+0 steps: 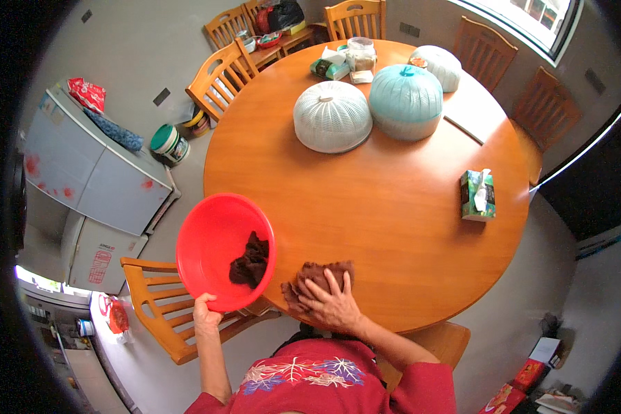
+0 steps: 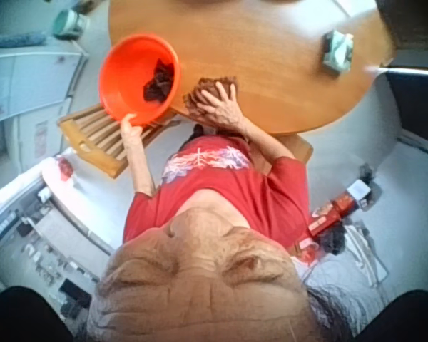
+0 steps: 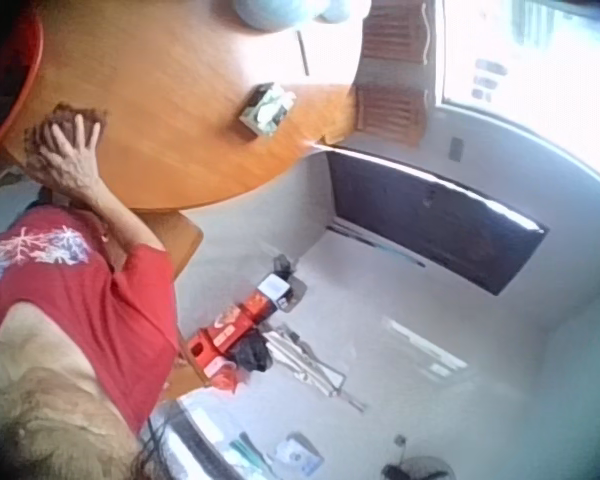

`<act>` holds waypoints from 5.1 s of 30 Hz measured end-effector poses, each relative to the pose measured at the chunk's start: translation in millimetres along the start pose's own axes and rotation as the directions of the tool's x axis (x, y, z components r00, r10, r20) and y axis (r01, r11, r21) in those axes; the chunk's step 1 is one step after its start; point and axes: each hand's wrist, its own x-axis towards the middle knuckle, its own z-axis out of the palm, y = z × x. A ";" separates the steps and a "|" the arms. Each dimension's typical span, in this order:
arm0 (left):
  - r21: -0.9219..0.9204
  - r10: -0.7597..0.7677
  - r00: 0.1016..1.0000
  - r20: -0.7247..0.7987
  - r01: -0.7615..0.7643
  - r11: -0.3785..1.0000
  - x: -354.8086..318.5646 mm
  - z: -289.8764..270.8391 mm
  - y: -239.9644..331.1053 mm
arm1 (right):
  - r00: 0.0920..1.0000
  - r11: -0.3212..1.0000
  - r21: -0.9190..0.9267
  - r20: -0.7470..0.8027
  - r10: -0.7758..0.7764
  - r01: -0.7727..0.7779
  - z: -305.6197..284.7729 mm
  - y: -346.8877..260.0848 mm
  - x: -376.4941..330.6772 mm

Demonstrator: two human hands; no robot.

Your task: The person fills a red basin with water at the sink, then carries it to a dining table. They use a cloth to wipe the table surface, moving aside covered food containers and a tissue box to clean underneath, then replace the items and continue wiping the table.

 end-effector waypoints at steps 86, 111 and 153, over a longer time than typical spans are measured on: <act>-0.587 -0.149 0.960 -0.237 -0.019 0.810 235.8 -262.0 -224.1 | 0.901 0.952 -0.201 0.324 0.288 -0.231 23.1 -67.5 51.1; -0.099 0.156 0.982 -0.105 -0.167 0.981 -19.5 -316.4 57.2 | 0.986 0.953 -0.256 -0.087 0.142 -0.160 71.5 -101.9 105.7; 0.200 0.135 0.988 -0.073 -0.118 0.973 -21.9 -498.4 386.9 | 0.903 0.710 0.665 0.123 -0.411 0.232 262.3 -661.4 175.8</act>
